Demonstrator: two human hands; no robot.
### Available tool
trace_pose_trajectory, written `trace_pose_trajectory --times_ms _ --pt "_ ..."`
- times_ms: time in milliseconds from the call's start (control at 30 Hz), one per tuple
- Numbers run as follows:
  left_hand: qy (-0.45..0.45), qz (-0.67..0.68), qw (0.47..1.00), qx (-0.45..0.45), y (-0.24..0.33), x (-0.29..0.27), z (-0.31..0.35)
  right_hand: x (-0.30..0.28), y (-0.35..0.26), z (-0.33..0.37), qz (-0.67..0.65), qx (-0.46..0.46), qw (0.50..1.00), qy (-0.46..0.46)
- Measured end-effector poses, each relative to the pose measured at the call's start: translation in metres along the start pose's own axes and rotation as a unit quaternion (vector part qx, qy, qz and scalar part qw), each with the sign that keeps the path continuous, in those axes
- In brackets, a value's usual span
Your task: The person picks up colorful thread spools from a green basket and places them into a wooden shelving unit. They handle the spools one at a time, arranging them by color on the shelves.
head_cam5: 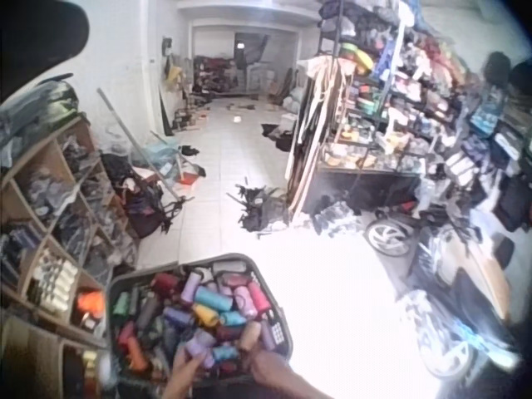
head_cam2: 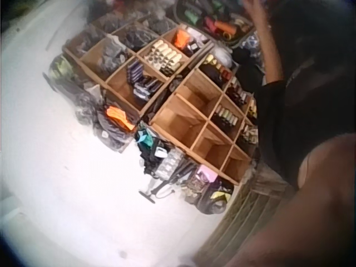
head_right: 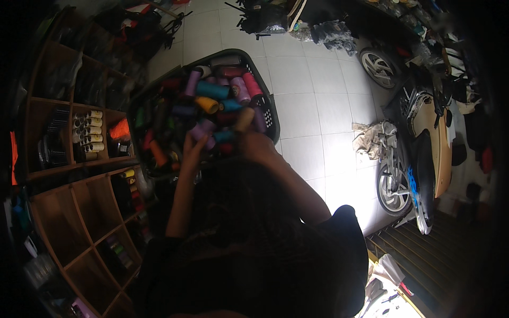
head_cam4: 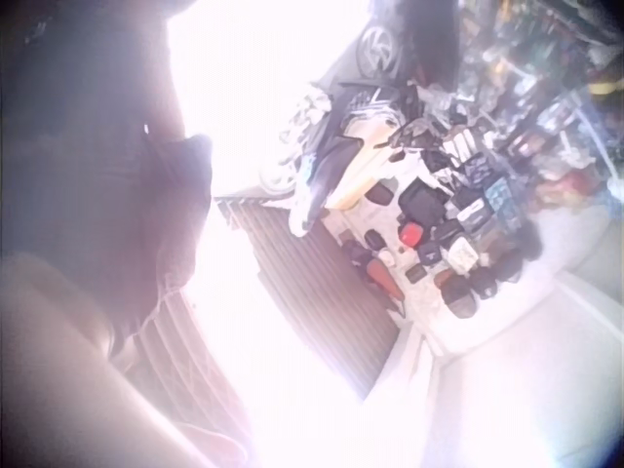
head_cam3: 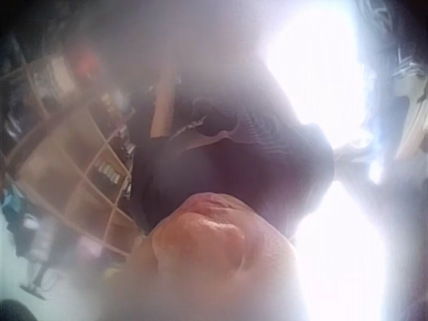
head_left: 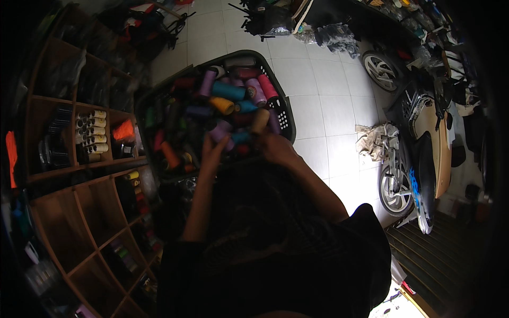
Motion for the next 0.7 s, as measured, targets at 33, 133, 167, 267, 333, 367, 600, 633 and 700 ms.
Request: trace_pose_trajectory --times_ms 33,133,167,267,333,367,600,633,700 --pt "0.0 -0.024 1.0 0.012 0.004 -0.003 0.002 0.016 0.018 -0.012 0.072 0.024 0.997 -0.022" --pt "-0.001 -0.093 0.994 0.062 0.003 -0.013 0.006 0.053 0.051 -0.04 0.154 0.044 0.984 -0.076" --pt "0.008 -0.093 0.994 0.06 0.001 -0.015 0.008 0.062 0.059 -0.047 0.159 0.044 0.982 -0.091" --pt "0.049 -0.036 0.998 0.02 -0.01 -0.024 0.011 0.074 0.053 -0.06 0.188 -0.018 0.972 -0.141" --pt "0.087 0.083 0.992 -0.049 -0.035 -0.029 0.014 0.076 0.047 -0.065 0.198 -0.048 0.966 -0.162" --pt "0.085 0.127 0.987 -0.059 -0.042 -0.03 0.015 0.075 0.044 -0.069 0.199 -0.059 0.964 -0.165" --pt "0.06 0.373 0.92 -0.108 -0.054 -0.021 0.027 0.064 0.025 -0.092 0.194 -0.08 0.967 -0.148" --pt "0.054 0.386 0.914 -0.11 -0.053 -0.02 0.028 0.063 0.024 -0.093 0.192 -0.08 0.967 -0.146" --pt "0.045 0.362 0.926 -0.099 -0.053 -0.021 0.029 0.063 0.023 -0.095 0.193 -0.079 0.967 -0.143"
Point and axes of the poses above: each hand's wrist, its own z-axis away from the middle knuckle, its own x-axis out of the palm, y = z × x, the point moved 9 cm from there along -z, towards the middle knuckle, and after that the axes turned 14 degrees about x, right-handed, at the moved point
